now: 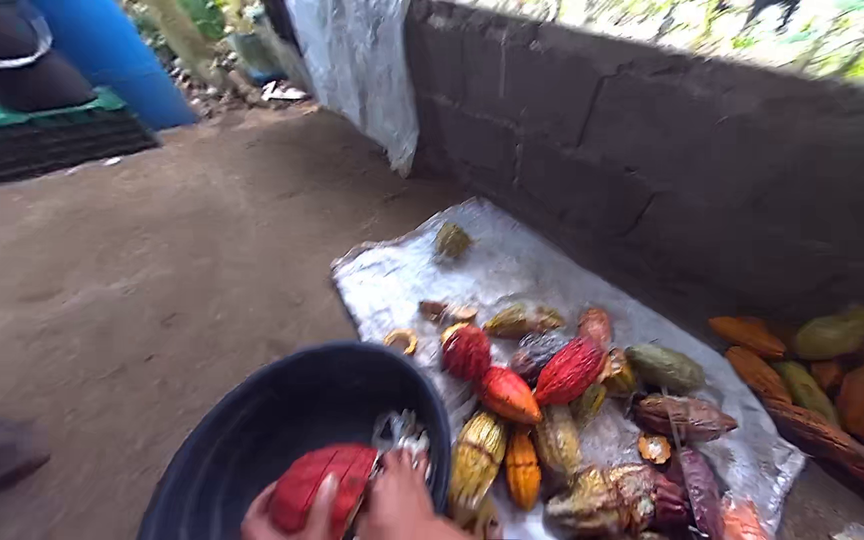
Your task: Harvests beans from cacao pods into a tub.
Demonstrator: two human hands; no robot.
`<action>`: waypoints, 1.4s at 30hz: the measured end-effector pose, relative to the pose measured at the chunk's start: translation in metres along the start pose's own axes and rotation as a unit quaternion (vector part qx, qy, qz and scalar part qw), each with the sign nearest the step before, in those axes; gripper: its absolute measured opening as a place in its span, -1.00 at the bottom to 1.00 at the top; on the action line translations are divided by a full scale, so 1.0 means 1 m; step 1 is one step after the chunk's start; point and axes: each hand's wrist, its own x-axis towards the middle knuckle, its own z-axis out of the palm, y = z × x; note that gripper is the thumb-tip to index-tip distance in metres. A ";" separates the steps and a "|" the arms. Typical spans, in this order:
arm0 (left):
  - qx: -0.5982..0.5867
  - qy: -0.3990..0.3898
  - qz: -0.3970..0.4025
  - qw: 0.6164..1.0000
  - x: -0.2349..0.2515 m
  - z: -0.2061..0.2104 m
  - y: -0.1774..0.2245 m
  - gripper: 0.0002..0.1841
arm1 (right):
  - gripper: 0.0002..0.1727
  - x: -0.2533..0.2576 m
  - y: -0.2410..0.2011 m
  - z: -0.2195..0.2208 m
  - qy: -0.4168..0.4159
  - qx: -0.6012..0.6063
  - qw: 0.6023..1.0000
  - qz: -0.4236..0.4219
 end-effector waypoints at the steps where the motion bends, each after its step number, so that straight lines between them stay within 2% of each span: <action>1: 0.003 0.011 -0.026 1.000 0.001 0.002 0.013 -0.14 | -0.66 0.000 -0.003 -0.005 -0.023 -0.001 1.000 0.004; 4: -0.050 0.048 -0.130 0.989 0.007 0.008 0.036 -0.24 | -0.63 0.000 0.000 -0.010 -0.038 0.028 0.999 0.003; 9: -0.214 0.057 -0.271 0.937 0.016 0.000 0.036 -0.55 | -0.68 0.006 0.024 -0.001 -0.035 0.141 0.988 -0.051; 13: -0.332 0.027 -0.366 0.869 0.019 -0.004 0.045 -0.41 | -0.61 0.005 0.035 -0.004 -0.038 0.186 0.979 -0.077; 15: -0.356 0.021 -0.381 0.853 0.019 -0.003 0.045 -0.38 | -0.55 0.003 0.034 -0.007 -0.041 0.192 0.977 -0.084; 19: -0.366 0.024 -0.383 0.848 0.018 -0.001 0.045 -0.40 | -0.39 -0.003 0.024 -0.014 -0.068 0.164 0.983 -0.050; 22: -0.347 0.029 -0.367 0.863 0.015 0.002 0.047 -0.43 | -0.29 -0.008 0.009 -0.022 -0.058 0.091 0.994 -0.005; 24: -0.333 0.024 -0.365 0.869 0.013 0.003 0.049 -0.44 | -0.37 -0.011 0.002 -0.021 -0.037 0.026 0.999 0.012; 28: -0.300 0.012 -0.358 0.884 0.010 0.007 0.047 -0.50 | -0.44 -0.016 -0.003 -0.015 -0.055 -0.084 0.995 0.027; 34: -0.245 0.001 -0.309 0.919 0.000 0.014 0.034 -0.56 | -0.49 -0.015 -0.008 -0.013 -0.057 -0.103 0.990 0.077; 39: -0.190 0.006 -0.216 0.958 -0.001 0.009 0.034 -0.32 | -0.62 -0.012 0.011 -0.010 -0.049 -0.104 0.993 0.032; 42: -0.214 -0.020 -0.174 0.961 0.000 0.003 0.037 -0.16 | -0.50 -0.008 0.028 -0.011 -0.064 -0.044 0.997 -0.017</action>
